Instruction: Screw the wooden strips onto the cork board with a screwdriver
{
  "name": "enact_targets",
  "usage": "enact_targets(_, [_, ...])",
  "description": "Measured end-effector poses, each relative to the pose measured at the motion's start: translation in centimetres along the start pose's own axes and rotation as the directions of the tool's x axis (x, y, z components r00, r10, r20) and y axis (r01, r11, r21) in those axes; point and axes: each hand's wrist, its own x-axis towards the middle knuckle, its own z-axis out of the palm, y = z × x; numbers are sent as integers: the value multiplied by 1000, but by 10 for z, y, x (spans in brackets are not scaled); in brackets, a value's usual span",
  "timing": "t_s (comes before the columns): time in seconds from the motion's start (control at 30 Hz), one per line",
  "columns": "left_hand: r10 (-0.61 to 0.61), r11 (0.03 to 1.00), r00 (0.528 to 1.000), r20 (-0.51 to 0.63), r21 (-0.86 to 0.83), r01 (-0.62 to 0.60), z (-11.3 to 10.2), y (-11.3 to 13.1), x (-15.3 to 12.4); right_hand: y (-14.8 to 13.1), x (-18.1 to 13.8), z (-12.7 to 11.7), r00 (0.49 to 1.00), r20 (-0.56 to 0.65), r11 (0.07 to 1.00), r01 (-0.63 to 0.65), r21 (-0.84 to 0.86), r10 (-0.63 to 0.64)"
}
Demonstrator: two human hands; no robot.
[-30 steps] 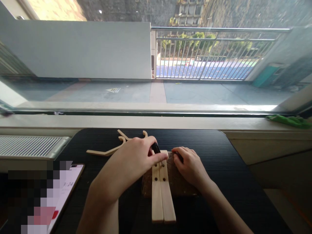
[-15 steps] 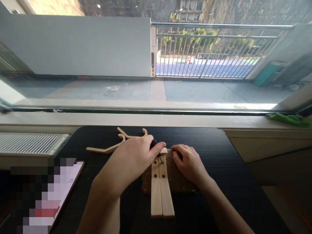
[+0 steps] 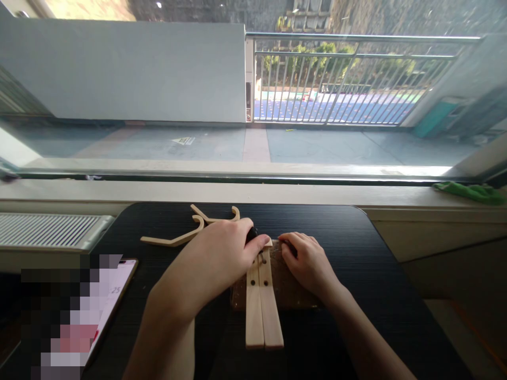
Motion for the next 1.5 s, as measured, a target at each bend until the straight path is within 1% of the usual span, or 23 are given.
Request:
enact_targets(0.4, [19, 1000, 1000, 15, -25, -19, -3, 1, -4, 2, 1, 2, 1000, -11, 1000, 9, 1, -9])
enact_targets(0.63, [10, 1000, 1000, 14, 4, -10, -6, 2, -4, 2, 1, 2, 1000, -15, 1000, 17, -1, -17])
enact_targets(0.8, [39, 999, 999, 17, 36, -39, -6, 2, -4, 2, 0, 2, 1000, -9, 1000, 8, -2, -8])
enact_targets(1.03, [37, 999, 999, 16, 5, -37, -7, 1, -5, 2, 1, 2, 1000, 1, 1000, 2, 3, -2])
enact_targets(1.23, [78, 997, 997, 17, 1, -78, -6, 1, -5, 2, 1, 2, 1000, 3, 1000, -2, 2, 2])
enact_targets(1.5, [90, 996, 995, 40, 2, -91, -8, 1, -6, 1, 1, 1, 1000, 8, 1000, 1, 4, -1])
